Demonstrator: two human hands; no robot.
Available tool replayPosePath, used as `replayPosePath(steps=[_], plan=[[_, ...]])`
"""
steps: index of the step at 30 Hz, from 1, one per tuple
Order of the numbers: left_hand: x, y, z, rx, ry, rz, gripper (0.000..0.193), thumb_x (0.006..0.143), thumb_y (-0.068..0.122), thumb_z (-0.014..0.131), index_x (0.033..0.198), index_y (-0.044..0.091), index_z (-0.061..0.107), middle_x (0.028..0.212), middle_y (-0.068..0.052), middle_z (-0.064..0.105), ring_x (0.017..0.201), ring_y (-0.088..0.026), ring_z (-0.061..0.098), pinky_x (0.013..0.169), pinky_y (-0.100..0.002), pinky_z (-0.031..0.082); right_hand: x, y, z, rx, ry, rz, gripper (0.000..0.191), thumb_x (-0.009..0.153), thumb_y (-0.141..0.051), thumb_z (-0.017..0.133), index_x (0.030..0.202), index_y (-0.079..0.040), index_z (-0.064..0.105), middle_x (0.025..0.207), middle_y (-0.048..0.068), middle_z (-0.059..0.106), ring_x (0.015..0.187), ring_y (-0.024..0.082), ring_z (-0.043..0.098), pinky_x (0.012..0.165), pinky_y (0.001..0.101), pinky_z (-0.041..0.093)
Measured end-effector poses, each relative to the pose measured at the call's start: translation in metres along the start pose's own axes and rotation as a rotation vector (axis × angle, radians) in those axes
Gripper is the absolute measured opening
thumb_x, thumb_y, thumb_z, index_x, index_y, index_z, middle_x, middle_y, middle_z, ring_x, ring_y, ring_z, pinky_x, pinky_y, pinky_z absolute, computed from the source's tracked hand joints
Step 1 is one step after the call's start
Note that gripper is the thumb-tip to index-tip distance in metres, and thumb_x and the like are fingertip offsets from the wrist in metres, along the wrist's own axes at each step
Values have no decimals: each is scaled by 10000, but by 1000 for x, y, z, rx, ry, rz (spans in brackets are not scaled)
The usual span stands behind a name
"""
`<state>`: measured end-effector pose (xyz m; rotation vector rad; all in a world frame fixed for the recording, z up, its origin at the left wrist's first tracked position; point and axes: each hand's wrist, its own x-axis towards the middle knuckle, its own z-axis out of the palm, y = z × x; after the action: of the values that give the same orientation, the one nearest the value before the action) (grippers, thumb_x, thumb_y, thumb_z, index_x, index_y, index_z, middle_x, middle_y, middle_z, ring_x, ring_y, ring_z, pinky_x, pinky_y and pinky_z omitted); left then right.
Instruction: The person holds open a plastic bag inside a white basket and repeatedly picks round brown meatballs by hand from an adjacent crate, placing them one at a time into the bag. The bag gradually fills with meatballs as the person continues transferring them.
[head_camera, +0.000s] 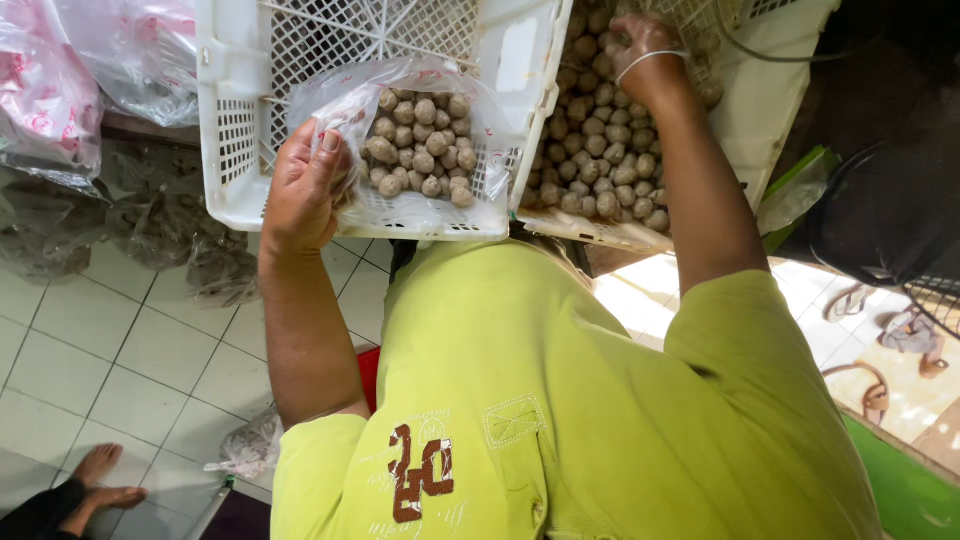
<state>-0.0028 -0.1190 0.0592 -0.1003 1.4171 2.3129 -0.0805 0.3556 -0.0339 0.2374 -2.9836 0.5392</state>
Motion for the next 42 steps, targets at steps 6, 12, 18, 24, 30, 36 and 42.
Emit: replayPosePath(steps=[6,12,18,24,30,36,42], plan=[[3,-3,1,14,56,-22,311,1129,185,552,1387,12,571,828,85,530,655,-3,393,581,-190,339,17,1,41,-70,-262,183,366,918,-64,701,1284,-70,712,1162,290,678,1042,479,643,850,582,542],[9,1,13,21,77,9,357,1072,160,551,1387,-7,536,1045,-6,688,853,-50,639,766,-234,558,-13,-28,-34,237,-192,-56,221,1038,-139,729,1212,-14,677,1117,165,693,1023,305,641,808,471,546],[5,6,40,771,218,429,497,956,-21,689,1408,-82,492,1076,-154,697,941,-165,639,837,-311,559,-41,-152,-71,532,-721,-123,301,932,-172,774,1197,-61,688,1068,102,693,937,186,679,816,323,611],[-2,-2,50,1009,395,576,471,953,-81,639,1407,-29,528,1192,-187,692,856,-240,645,795,-374,540,-25,-152,-26,1023,-294,-105,306,1066,-66,715,1358,-17,637,1151,129,693,1009,158,678,857,312,614],[-8,-12,51,1047,448,508,535,892,-96,653,1406,19,559,1059,-159,674,848,-280,629,806,-392,536,46,-12,-6,358,-28,58,501,1064,-194,757,1484,-47,530,1350,245,612,1147,370,607,930,496,544],[-7,-11,51,1073,371,559,480,883,-85,658,1345,9,570,1186,-179,700,872,-278,649,835,-394,543,65,-22,41,-84,-507,158,636,1006,-470,587,1557,-179,461,1494,234,512,1330,482,488,1104,619,396],[-5,-7,53,1134,351,635,249,1001,2,697,1239,-9,625,1136,-183,714,951,-325,705,838,-401,555,-11,-33,39,-485,-705,-119,532,1141,-476,321,1540,-157,467,1569,240,434,1429,482,396,1206,638,296]])
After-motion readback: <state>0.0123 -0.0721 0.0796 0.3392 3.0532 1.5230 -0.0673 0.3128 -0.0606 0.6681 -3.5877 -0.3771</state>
